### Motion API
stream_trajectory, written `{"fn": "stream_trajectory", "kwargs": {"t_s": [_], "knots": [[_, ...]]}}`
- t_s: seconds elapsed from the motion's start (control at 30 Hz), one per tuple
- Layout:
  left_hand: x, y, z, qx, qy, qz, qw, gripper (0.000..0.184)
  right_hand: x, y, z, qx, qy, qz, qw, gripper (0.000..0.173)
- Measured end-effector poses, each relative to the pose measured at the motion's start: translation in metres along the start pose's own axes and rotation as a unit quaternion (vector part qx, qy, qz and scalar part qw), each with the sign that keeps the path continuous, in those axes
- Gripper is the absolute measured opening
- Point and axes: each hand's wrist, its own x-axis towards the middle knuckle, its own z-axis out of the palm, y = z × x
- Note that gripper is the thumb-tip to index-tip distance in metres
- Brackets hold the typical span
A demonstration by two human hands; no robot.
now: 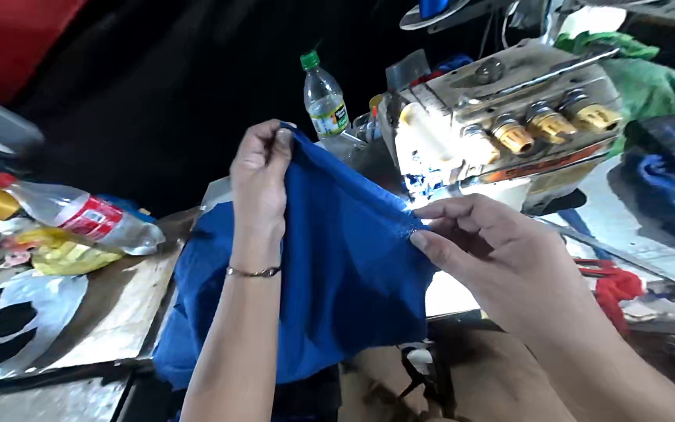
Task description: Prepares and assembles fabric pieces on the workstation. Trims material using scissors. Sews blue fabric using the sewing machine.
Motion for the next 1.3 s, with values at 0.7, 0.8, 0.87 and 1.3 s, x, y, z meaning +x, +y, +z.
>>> {"fn": "stream_trajectory", "kwargs": {"t_s": [0.7,0.8,0.87,1.3], "knots": [[-0.122,-0.005,0.087,0.200,-0.232,0.128,0.943,0.040,-0.045,0.060,-0.044,0.091,-0.099,0.256,0.957,0.021],[-0.128,-0.003,0.093,0.213,-0.227,0.127,0.942,0.045,-0.035,0.081,-0.051,0.050,-0.150,0.283,0.946,0.020],[-0.132,-0.004,0.095,0.224,-0.220,0.132,0.940,0.046,-0.038,0.094,-0.052,0.076,-0.176,0.261,0.946,0.021],[-0.111,0.000,0.111,0.281,-0.187,0.152,0.929,0.039,-0.035,0.102,-0.045,0.065,-0.114,0.219,0.967,0.014]]}}
